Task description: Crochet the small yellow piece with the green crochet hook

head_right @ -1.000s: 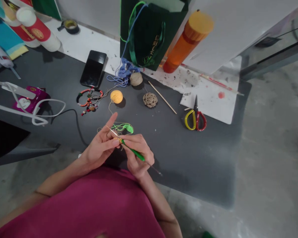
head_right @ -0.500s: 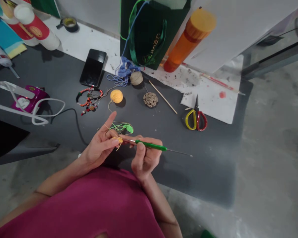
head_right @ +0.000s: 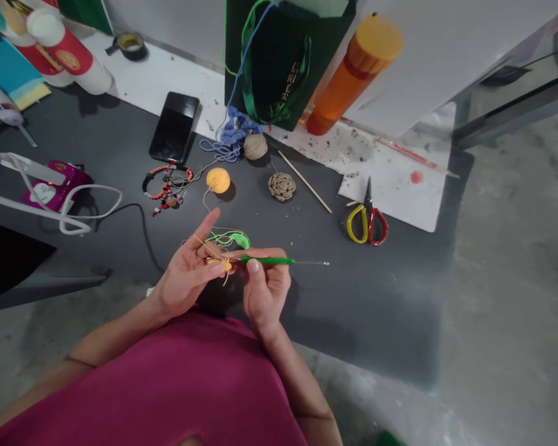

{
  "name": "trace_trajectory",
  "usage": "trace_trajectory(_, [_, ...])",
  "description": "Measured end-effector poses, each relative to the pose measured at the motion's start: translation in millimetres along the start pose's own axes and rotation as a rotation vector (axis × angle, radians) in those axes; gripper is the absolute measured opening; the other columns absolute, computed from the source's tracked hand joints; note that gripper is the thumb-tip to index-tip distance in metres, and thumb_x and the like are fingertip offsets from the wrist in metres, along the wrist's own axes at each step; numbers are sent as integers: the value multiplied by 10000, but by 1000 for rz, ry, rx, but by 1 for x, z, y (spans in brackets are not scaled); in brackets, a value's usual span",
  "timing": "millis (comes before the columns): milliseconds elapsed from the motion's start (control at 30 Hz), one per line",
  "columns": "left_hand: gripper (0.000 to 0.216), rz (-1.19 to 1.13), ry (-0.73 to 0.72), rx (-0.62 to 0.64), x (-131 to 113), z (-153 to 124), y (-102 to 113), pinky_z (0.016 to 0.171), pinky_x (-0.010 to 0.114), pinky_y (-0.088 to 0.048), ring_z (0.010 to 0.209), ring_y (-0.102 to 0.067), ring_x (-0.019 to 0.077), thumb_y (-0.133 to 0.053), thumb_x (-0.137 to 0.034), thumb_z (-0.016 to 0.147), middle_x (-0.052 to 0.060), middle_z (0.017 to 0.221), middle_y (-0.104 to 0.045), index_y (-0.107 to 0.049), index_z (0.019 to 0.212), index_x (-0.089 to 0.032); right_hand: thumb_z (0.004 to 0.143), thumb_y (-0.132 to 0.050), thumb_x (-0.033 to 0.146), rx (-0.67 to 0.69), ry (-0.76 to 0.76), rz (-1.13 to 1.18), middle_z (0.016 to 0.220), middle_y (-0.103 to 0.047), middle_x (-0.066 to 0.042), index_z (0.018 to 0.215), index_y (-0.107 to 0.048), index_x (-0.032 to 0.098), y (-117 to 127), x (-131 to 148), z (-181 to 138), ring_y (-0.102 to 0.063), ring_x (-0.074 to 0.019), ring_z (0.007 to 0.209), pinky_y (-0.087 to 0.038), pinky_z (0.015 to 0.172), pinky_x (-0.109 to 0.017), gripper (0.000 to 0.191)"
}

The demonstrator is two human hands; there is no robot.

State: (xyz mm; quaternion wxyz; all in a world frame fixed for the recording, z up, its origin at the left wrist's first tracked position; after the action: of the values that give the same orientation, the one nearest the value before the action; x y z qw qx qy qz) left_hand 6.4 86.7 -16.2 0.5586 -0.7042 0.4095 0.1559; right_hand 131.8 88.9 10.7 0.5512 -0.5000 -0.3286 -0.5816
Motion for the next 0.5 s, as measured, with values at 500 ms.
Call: trace_trajectory(500, [626, 73, -99, -48, -11, 0, 3, 646, 217, -483, 699, -586, 92, -884, -299, 746, -25, 801, -673, -694, 1342, -307, 958, -606, 173, 75, 91, -15, 873, -810, -19, 1029, -632, 249, -1, 18, 0, -781, -172, 804, -626, 639, -299, 107])
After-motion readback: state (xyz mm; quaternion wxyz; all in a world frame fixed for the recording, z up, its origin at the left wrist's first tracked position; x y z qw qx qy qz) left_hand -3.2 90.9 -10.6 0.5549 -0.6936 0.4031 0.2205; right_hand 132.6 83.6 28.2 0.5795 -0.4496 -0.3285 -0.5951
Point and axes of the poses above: each hand's wrist, its own z-axis towards the middle knuckle, its own y-axis out of the back of the hand, x = y × z, the point moved 8 cm from there along z, towards the middle knuckle
